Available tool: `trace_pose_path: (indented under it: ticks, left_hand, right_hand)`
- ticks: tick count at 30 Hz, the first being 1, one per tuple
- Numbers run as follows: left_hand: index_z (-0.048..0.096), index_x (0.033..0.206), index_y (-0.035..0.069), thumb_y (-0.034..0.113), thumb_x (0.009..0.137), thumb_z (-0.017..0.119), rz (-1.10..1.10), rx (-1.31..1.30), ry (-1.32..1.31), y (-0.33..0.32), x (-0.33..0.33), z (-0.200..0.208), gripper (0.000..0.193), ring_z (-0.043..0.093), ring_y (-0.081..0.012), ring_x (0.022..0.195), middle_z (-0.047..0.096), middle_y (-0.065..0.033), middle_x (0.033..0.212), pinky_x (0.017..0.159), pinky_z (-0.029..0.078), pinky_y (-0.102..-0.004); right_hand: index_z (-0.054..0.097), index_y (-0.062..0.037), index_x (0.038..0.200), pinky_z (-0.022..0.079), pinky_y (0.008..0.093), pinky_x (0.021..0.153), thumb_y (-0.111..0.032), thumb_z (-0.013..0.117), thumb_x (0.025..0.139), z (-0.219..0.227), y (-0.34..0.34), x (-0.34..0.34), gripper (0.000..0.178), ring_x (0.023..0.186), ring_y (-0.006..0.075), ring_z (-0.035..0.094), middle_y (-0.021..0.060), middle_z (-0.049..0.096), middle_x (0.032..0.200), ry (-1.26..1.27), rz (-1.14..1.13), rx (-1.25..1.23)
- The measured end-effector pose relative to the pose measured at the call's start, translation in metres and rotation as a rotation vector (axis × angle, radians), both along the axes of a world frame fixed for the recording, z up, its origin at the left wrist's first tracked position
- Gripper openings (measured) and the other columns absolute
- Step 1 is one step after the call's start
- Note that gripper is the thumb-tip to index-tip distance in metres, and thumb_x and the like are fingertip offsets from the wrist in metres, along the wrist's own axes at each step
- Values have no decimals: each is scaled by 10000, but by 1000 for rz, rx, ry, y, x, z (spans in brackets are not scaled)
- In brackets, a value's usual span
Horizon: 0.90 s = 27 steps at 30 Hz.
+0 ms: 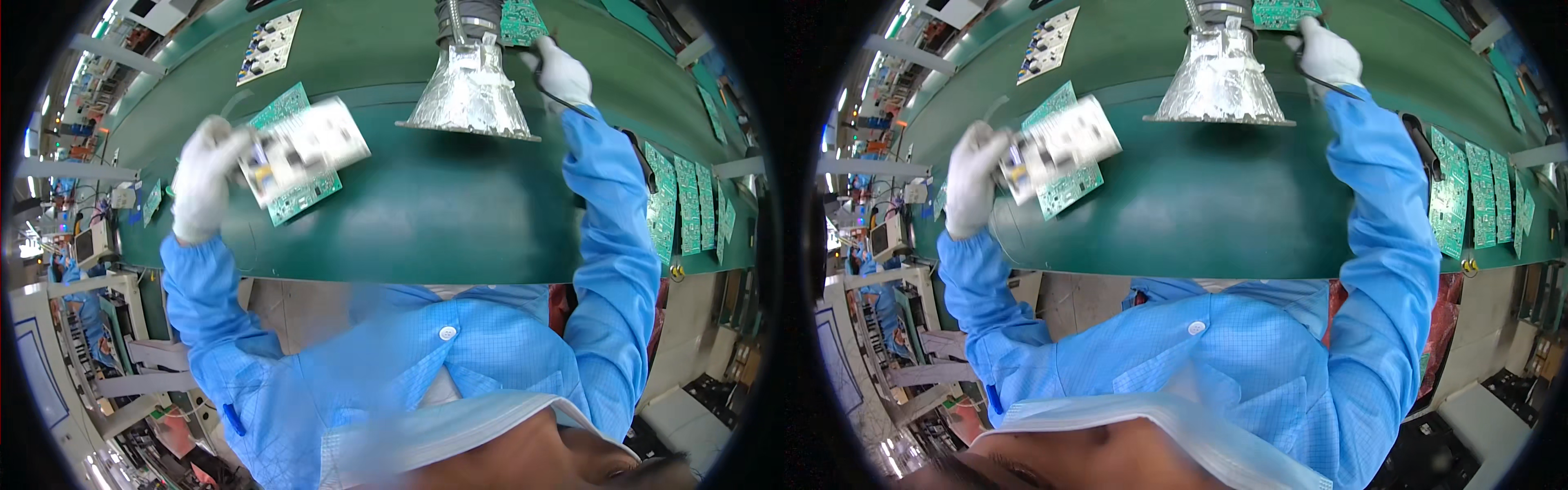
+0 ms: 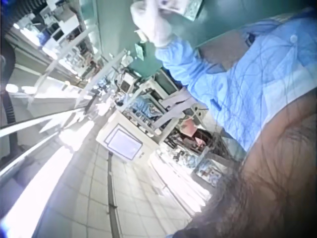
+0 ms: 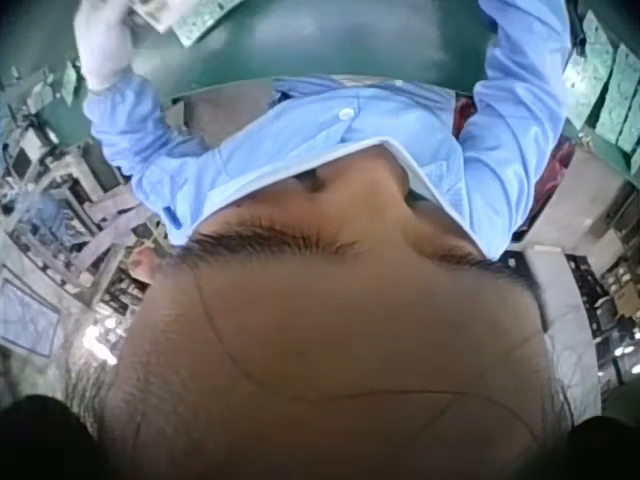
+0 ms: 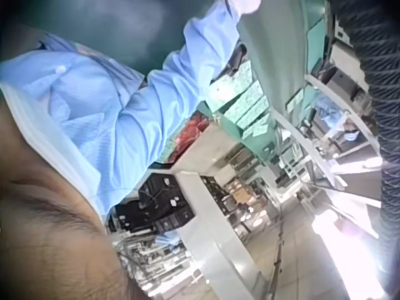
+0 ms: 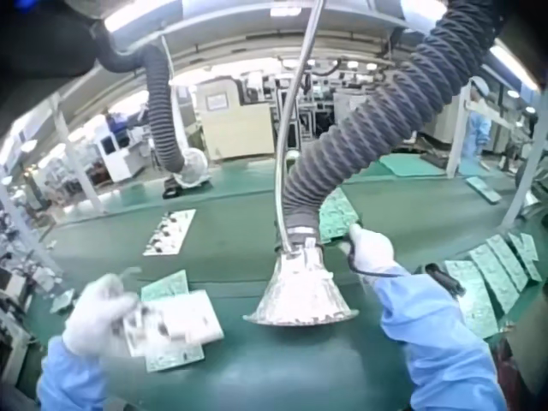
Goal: Soldering electronic components onto multiple printed circuit boards at an assembly station.
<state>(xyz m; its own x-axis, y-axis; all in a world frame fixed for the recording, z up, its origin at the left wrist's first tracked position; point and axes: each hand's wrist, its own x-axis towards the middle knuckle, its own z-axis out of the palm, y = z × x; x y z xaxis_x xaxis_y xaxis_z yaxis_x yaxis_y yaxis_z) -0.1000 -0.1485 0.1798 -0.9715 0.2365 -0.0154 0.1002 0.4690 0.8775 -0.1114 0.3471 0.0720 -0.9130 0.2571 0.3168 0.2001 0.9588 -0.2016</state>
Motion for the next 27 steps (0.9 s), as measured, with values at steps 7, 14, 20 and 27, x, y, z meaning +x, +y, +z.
trace_pose_path:
  ticks: [7, 14, 20, 27]
  left_hand:
    - [667, 1020, -18, 163, 940, 706, 199, 265, 52, 66, -219, -99, 202, 698, -220, 911, 682, -113, 1022, 727, 601, -305]
    - [662, 1156, -82, 188, 857, 701, 126, -550, 179, 106, -302, -180, 404, 764, -311, 943, 743, -245, 1066, 778, 619, -414]
    - [610, 1173, -45, 317, 896, 779, 206, 383, -19, 74, -217, -60, 486, 642, -153, 771, 679, -105, 1021, 521, 448, -246]
    - [580, 1404, 74, 301, 1041, 637, 116, 435, 394, 20, -59, 77, 431, 510, -56, 641, 700, -58, 991, 532, 410, -195]
  right_hand:
    - [591, -54, 1138, 578, 545, 809, -204, 670, 896, -26, -24, -78, 295, 975, 446, 717, 204, 741, 1002, -88, -31, 115]
    - [656, -17, 1049, 584, 549, 744, -155, 561, 920, -41, -6, -97, 212, 882, 412, 750, 257, 743, 932, -36, 71, 154]
    - [633, -189, 1124, 536, 545, 811, -179, 572, 917, 6, 70, -63, 216, 984, 444, 694, 191, 736, 1007, 44, -120, 126]
    - [704, -151, 1142, 540, 397, 757, -348, 647, 1026, 61, 123, 76, 236, 782, 327, 688, 174, 707, 861, 519, -146, 9]
